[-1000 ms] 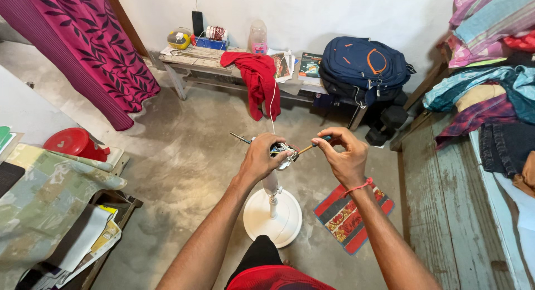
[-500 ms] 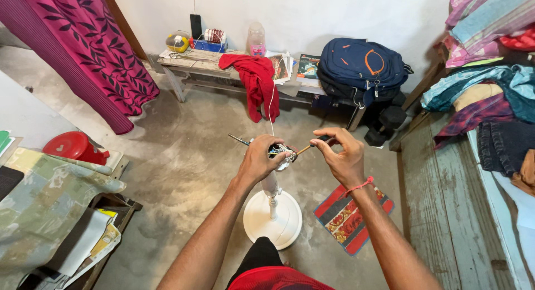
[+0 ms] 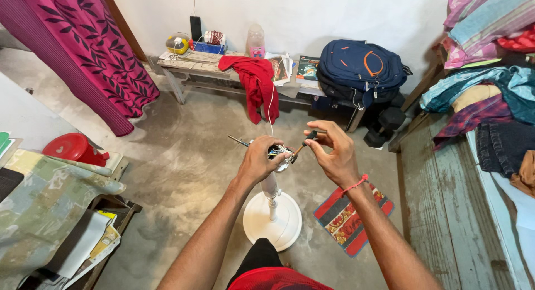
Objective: The person repairs a pedestal fan in a bedroom. They use a screwdriver to unscrew and open the fan head, remove the front grille and blade, then handle and arrange the fan's internal wires while working on the motor housing.
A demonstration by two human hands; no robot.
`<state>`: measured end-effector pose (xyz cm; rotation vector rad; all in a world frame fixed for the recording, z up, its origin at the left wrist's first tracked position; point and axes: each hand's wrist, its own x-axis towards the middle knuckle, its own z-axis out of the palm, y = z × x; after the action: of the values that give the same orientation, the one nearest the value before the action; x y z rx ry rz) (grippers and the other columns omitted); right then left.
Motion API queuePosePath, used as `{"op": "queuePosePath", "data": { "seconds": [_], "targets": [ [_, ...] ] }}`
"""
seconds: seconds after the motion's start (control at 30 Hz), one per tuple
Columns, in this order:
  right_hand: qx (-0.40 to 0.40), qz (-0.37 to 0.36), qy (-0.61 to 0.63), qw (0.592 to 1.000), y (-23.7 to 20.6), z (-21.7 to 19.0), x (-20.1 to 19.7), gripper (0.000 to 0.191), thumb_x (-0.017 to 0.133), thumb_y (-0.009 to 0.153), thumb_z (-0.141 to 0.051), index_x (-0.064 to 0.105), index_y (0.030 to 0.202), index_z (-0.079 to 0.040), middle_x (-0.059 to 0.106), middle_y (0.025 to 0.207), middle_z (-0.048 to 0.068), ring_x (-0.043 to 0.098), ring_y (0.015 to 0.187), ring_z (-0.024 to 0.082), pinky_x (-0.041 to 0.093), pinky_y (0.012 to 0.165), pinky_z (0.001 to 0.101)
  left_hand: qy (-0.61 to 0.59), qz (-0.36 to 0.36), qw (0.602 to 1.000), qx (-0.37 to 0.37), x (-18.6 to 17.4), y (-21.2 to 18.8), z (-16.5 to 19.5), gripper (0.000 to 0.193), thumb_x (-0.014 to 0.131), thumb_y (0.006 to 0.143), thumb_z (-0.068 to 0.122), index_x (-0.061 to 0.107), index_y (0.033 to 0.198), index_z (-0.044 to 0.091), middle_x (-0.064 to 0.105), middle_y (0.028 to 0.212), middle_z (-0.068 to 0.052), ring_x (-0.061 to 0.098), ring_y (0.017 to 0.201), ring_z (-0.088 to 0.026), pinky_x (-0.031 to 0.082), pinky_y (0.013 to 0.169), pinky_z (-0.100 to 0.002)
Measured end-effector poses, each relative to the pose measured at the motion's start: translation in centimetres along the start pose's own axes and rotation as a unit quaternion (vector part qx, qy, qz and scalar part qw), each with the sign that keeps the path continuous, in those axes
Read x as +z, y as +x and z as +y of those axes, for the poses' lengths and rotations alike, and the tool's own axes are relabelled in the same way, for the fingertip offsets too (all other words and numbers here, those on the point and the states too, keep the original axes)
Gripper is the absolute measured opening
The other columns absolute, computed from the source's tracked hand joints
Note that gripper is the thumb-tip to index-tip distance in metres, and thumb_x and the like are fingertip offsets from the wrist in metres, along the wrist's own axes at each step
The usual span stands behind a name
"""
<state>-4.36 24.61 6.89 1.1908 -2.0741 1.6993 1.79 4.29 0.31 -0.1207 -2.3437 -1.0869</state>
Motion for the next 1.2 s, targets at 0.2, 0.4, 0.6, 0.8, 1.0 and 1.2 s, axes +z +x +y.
{"op": "queuePosePath", "data": {
  "seconds": [0.2, 0.4, 0.6, 0.8, 1.0, 1.2],
  "targets": [
    [-0.041, 0.052, -0.096, 0.993, -1.0, 0.7, 0.6, 0.032, 0.080, 0.089, -0.001, 0.069, 0.119, -0.002, 0.075, 0.107, 0.009, 0.074, 0.093, 0.016, 0.060, 0.078, 0.0282, 0.001, 0.002, 1.000, 0.001, -0.1, 0.0, 0.1, 0.040, 0.087, 0.077, 0.027, 0.074, 0.103, 0.000, 0.074, 0.097, -0.014, 0.070, 0.092, -0.031, 0.053, 0.086, -0.040],
    [0.047, 0.113, -0.101, 0.987, -1.5, 2.0, 1.3, 0.034, 0.087, 0.085, -0.009, 0.070, 0.113, -0.004, 0.075, 0.090, 0.007, 0.073, 0.080, 0.012, 0.058, 0.070, 0.0280, 0.010, -0.003, 1.000, -0.003, -0.2, 0.1, 0.2, 0.040, 0.088, 0.076, 0.027, 0.075, 0.103, 0.001, 0.074, 0.097, -0.014, 0.070, 0.092, -0.031, 0.052, 0.086, -0.041],
    [0.029, 0.064, -0.029, 0.997, -1.2, 2.4, 0.9, 0.028, 0.074, 0.094, -0.003, 0.069, 0.121, -0.006, 0.077, 0.108, 0.006, 0.074, 0.088, 0.011, 0.059, 0.077, 0.0260, 0.006, -0.002, 1.000, -0.007, -0.2, 0.1, 0.3, 0.040, 0.087, 0.076, 0.027, 0.074, 0.103, 0.001, 0.074, 0.096, -0.014, 0.070, 0.091, -0.031, 0.053, 0.086, -0.041],
    [0.001, 0.056, -0.062, 0.996, -1.1, 1.2, 1.1, 0.027, 0.076, 0.092, -0.001, 0.071, 0.118, -0.005, 0.069, 0.112, 0.012, 0.070, 0.091, 0.016, 0.058, 0.074, 0.0268, 0.005, 0.005, 1.000, 0.007, -0.2, 0.1, 0.2, 0.039, 0.087, 0.077, 0.027, 0.074, 0.102, 0.001, 0.074, 0.097, -0.013, 0.070, 0.093, -0.031, 0.052, 0.086, -0.041],
    [0.004, 0.053, -0.036, 0.998, -0.9, 1.3, 1.2, 0.032, 0.072, 0.094, 0.002, 0.070, 0.124, -0.005, 0.073, 0.111, 0.008, 0.073, 0.096, 0.014, 0.061, 0.081, 0.0267, 0.009, 0.008, 1.000, 0.014, -0.2, 0.0, 0.2, 0.037, 0.087, 0.077, 0.026, 0.074, 0.102, 0.001, 0.074, 0.096, -0.013, 0.070, 0.092, -0.031, 0.052, 0.086, -0.041],
    [0.077, 0.011, 0.068, 0.995, -0.8, 2.2, 0.5, 0.035, 0.062, 0.097, 0.005, 0.066, 0.131, -0.005, 0.072, 0.119, 0.006, 0.071, 0.104, 0.012, 0.060, 0.083, 0.0257, 0.003, 0.005, 1.000, 0.014, -0.2, 0.0, 0.1, 0.038, 0.087, 0.078, 0.027, 0.074, 0.102, 0.001, 0.073, 0.095, -0.013, 0.070, 0.091, -0.031, 0.053, 0.085, -0.041]
  ]
}}
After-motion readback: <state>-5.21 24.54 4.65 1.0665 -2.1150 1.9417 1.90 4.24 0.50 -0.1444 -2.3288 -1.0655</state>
